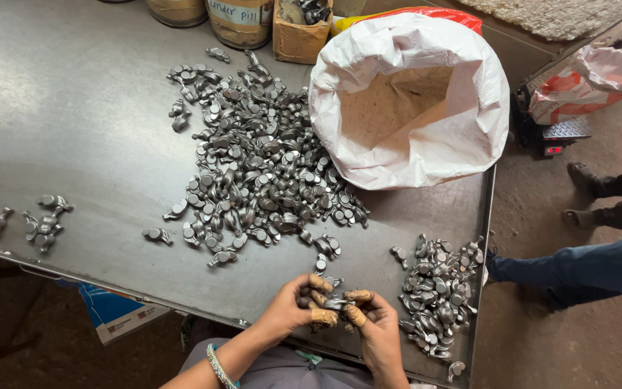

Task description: The person repeatedly picks up small metal fasteners from a pile on a metal table, separates them by hand, and places them into a growing sorted pile. The process continues throughout the clip with no other tools used.

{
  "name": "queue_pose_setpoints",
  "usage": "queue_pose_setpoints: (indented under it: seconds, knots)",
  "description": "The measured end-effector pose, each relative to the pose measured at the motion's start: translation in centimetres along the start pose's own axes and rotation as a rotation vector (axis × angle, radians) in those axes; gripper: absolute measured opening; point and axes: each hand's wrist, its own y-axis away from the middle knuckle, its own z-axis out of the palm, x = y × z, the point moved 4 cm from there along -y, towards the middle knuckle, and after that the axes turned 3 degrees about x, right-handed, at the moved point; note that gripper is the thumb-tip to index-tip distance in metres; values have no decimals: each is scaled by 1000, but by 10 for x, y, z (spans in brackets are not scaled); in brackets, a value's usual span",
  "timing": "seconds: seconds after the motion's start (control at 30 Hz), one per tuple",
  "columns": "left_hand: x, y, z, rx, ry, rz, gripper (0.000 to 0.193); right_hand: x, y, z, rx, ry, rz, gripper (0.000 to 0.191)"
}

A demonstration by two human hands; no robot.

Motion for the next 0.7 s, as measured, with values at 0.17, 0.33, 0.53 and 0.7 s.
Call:
queue_pose_setpoints:
  seconds: [0.17,0.33,0.53,0.7]
  knots:
    - [-8,4,-3,41,52,-208,24,10,1,5,49,38,34,21]
    - [-13,9,-6,-5,276,-370,21,8,1,2,75,279,50,18]
    - [-11,5,-10,29,700,-511,18,-4,-11,0,62,349,-150,16]
    - [-4,2,-13,66,802,-520,19,-12,-22,-8,168,365,-73,19]
